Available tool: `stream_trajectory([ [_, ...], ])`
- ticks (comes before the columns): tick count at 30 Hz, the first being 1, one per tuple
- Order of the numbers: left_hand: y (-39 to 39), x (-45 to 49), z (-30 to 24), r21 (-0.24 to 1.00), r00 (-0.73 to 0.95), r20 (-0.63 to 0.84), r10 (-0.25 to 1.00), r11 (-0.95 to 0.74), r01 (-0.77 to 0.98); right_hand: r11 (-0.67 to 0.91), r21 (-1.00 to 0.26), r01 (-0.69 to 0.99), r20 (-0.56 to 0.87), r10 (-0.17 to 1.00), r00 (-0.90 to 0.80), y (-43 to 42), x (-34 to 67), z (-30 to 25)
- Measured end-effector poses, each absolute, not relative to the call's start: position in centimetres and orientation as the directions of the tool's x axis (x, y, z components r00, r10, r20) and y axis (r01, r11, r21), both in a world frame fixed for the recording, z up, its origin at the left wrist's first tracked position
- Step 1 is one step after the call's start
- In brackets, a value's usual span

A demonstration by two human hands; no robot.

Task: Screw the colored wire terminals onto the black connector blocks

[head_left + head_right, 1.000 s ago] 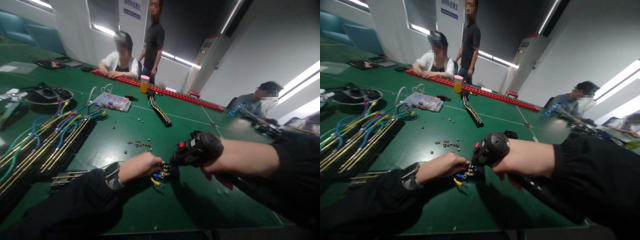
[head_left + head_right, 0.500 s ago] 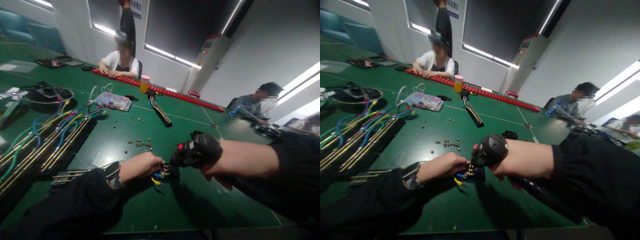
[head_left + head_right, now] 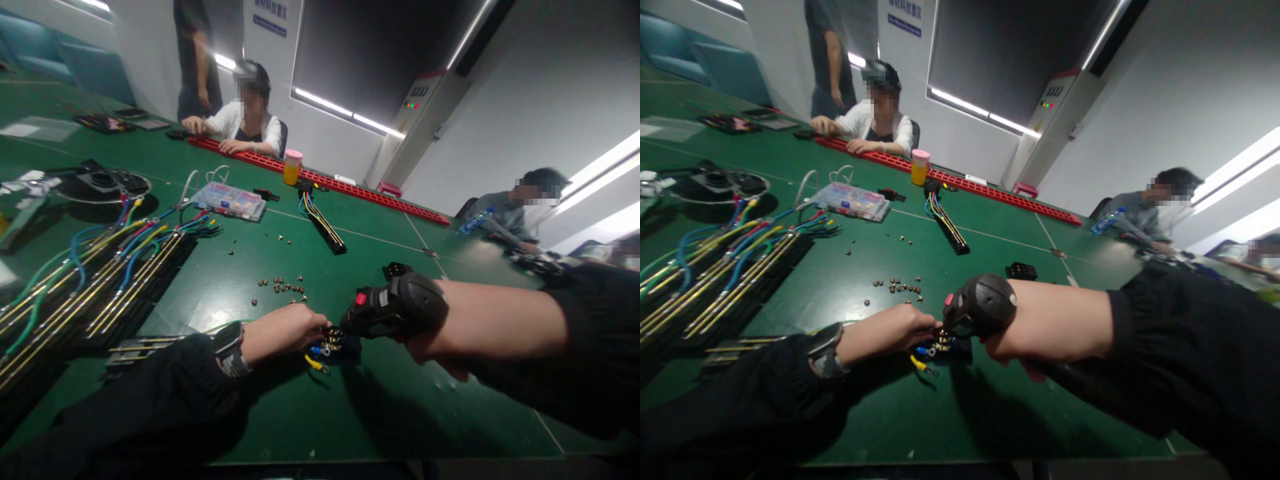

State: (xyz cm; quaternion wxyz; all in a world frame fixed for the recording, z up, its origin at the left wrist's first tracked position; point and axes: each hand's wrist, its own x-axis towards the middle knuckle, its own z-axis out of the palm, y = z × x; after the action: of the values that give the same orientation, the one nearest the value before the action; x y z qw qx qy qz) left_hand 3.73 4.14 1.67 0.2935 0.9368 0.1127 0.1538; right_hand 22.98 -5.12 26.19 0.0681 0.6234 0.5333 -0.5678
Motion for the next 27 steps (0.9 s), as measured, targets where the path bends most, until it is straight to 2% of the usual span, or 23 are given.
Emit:
stream_trajectory([
  [9,4.1,3.7,1.8,0.567,0.923,0.246,0.297,-0.816,0.111,-0.393,-0.498,0.773,-0.795,0.563,-0.225,-4.9,23.5,26.0],
  [16,4.1,3.7,2.0,0.579,0.928,0.217,0.302,-0.806,0.126,-0.303,-0.462,0.834,-0.786,0.575,-0.227,-4.8,23.7,26.1],
  [23,4.1,3.7,1.8,0.562,0.927,0.226,0.298,-0.817,0.126,-0.234,-0.498,0.835,-0.751,0.598,-0.280,-4.8,22.8,26.8],
  [27,4.1,3.7,1.9,0.549,0.928,0.226,0.298,-0.826,0.131,-0.274,-0.472,0.838,-0.783,0.568,-0.256,-4.9,23.6,26.2],
])
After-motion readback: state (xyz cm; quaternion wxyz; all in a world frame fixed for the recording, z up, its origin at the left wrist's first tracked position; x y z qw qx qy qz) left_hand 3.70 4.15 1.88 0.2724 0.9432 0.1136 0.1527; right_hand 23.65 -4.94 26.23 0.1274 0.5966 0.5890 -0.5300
